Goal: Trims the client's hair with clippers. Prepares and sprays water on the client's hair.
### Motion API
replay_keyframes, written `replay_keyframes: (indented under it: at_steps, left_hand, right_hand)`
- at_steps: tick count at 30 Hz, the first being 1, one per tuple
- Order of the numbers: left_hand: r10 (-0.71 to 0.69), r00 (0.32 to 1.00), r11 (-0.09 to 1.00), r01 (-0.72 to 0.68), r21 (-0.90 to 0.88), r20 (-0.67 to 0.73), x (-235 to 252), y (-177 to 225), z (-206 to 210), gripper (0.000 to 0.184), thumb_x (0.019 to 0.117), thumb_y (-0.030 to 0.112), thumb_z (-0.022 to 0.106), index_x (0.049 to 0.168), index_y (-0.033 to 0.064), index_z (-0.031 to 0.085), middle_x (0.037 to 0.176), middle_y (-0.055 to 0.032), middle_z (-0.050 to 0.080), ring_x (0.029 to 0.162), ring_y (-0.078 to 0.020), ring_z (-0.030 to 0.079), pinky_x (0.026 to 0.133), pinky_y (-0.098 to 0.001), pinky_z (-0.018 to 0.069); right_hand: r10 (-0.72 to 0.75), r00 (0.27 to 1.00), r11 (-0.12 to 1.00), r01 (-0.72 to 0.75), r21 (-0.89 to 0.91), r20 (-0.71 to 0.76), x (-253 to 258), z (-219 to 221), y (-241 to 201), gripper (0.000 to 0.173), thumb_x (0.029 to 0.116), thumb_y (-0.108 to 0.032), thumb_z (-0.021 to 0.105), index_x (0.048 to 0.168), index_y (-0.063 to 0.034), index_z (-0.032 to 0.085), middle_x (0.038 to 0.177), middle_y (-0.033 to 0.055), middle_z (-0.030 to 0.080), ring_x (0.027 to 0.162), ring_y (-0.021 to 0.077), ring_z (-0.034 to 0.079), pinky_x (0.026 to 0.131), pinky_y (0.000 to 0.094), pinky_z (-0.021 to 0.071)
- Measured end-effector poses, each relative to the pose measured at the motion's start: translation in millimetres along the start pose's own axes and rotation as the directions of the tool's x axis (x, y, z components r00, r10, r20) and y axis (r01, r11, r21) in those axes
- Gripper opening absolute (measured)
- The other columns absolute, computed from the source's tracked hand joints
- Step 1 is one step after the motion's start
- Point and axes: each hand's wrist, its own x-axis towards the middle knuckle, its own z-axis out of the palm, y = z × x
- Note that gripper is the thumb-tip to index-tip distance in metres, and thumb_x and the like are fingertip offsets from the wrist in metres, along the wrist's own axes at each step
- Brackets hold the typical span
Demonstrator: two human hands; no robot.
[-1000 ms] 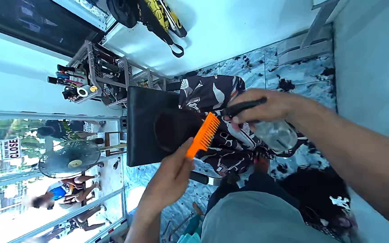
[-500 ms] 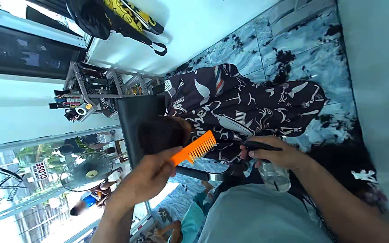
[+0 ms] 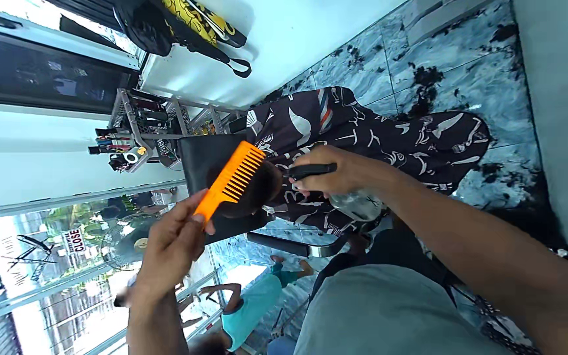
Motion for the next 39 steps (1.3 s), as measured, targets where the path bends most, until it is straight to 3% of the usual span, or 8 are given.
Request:
replay_keyframes:
  at_steps: [5, 10, 13, 19, 24, 30, 36, 39]
  left_hand:
    - [0.032, 0.918, 0.999, -0.036, -0.003, -0.396, -17.3, -40.0, 42.9, 0.045, 0.1085, 0.016, 0.04, 0.152, 0.0052, 0.038, 0.087, -0.0006, 0.067, 0.053, -0.0075, 0.055, 0.046, -0.0241, 0.0486]
    - [0.16, 0.978, 0.922, -0.099, 0.375, -0.133, -22.7, -65.3, 121.3, 0.05, 0.1064, 0.014, 0.043, 0.152, -0.005, 0.038, 0.101, -0.0155, 0.071, 0.076, -0.0225, 0.07, 0.069, -0.0432, 0.0608]
    - [0.261, 0.965, 0.862, -0.215, 0.458, -0.038, -33.4, -83.2, 146.4, 0.044, 0.1066, 0.017, 0.043, 0.146, -0.0012, 0.051, 0.103, -0.018, 0.071, 0.076, -0.0284, 0.072, 0.066, -0.0486, 0.0615]
    - [0.323, 0.79, 0.942, -0.214, 0.258, -0.521, -39.2, -116.9, 92.2, 0.039, 0.1098, 0.022, 0.044, 0.136, -0.0057, 0.052, 0.086, -0.0074, 0.068, 0.064, -0.0091, 0.062, 0.058, -0.0284, 0.0554]
    - [0.496, 0.844, 0.836, -0.4, 0.377, -0.203, -58.2, -194.4, 78.6, 0.038, 0.1089, 0.024, 0.046, 0.134, -0.0001, 0.062, 0.096, -0.0162, 0.072, 0.082, -0.0233, 0.071, 0.076, -0.0425, 0.0612]
    - [0.403, 0.712, 0.909, -0.386, 0.158, -0.575, -50.9, -183.6, 93.4, 0.041, 0.111, 0.026, 0.042, 0.137, -0.004, 0.049, 0.086, -0.0081, 0.069, 0.061, -0.0101, 0.062, 0.056, -0.0287, 0.0552]
    - [0.647, 0.748, 0.752, -0.593, 0.287, -0.149, -21.9, -231.7, 95.4, 0.037, 0.1079, 0.019, 0.045, 0.138, 0.0007, 0.058, 0.108, -0.0174, 0.072, 0.092, -0.0297, 0.073, 0.081, -0.052, 0.0612]
    - [0.684, 0.65, 0.714, -0.689, 0.122, -0.332, -31.1, -280.1, 100.5, 0.038, 0.1103, 0.025, 0.042, 0.129, -0.0036, 0.059, 0.098, -0.0154, 0.071, 0.081, -0.0198, 0.071, 0.076, -0.0396, 0.0615]
  right_hand:
    - [0.185, 0.983, 0.982, -0.185, 0.031, 0.0, -82.6, 21.1, 28.7, 0.023, 0.0984, -0.023, 0.06, 0.113, -0.0087, 0.069, 0.098, 0.0026, 0.074, 0.072, 0.0122, 0.069, 0.061, 0.0327, 0.0601]
    - [0.328, 0.907, 0.917, -0.237, 0.321, -0.265, -148.4, 50.1, 51.7, 0.03, 0.0983, -0.017, 0.056, 0.123, -0.0036, 0.065, 0.109, 0.0077, 0.075, 0.087, 0.0201, 0.074, 0.066, 0.0359, 0.0646]
    - [0.327, 0.855, 0.92, -0.191, 0.342, -0.402, -148.4, 63.0, 43.8, 0.029, 0.097, -0.016, 0.056, 0.122, -0.0037, 0.064, 0.11, 0.0107, 0.074, 0.09, 0.0251, 0.075, 0.066, 0.0391, 0.0652]
    - [0.07, 0.945, 0.995, -0.088, -0.042, -0.32, -89.0, 91.7, -12.7, 0.028, 0.097, -0.02, 0.06, 0.119, -0.0059, 0.068, 0.1, 0.0016, 0.075, 0.079, 0.0102, 0.071, 0.07, 0.0316, 0.0629]
    - [-0.086, 0.92, 0.95, -0.04, -0.309, -0.382, -56.2, 111.7, -19.5, 0.02, 0.0945, -0.019, 0.059, 0.106, -0.0101, 0.073, 0.078, -0.0032, 0.07, 0.061, 0.0044, 0.063, 0.053, 0.0269, 0.056]
    - [-0.139, 0.921, 0.88, -0.053, -0.472, -0.364, -52.1, 149.3, -34.5, 0.025, 0.0946, -0.02, 0.06, 0.114, -0.0087, 0.07, 0.088, -0.0008, 0.071, 0.072, 0.0051, 0.065, 0.063, 0.027, 0.0571]
    - [-0.21, 0.832, 0.744, -0.205, -0.636, -0.514, -36.4, 201.8, -23.7, 0.025, 0.0975, -0.023, 0.06, 0.115, -0.0085, 0.071, 0.084, 0.0034, 0.07, 0.071, 0.0134, 0.067, 0.064, 0.0384, 0.0585]
    - [-0.189, 0.756, 0.704, -0.341, -0.623, -0.627, -75.2, 245.4, -18.4, 0.036, 0.1, -0.028, 0.057, 0.129, -0.0072, 0.065, 0.1, 0.0072, 0.072, 0.082, 0.0164, 0.069, 0.073, 0.0423, 0.0605]
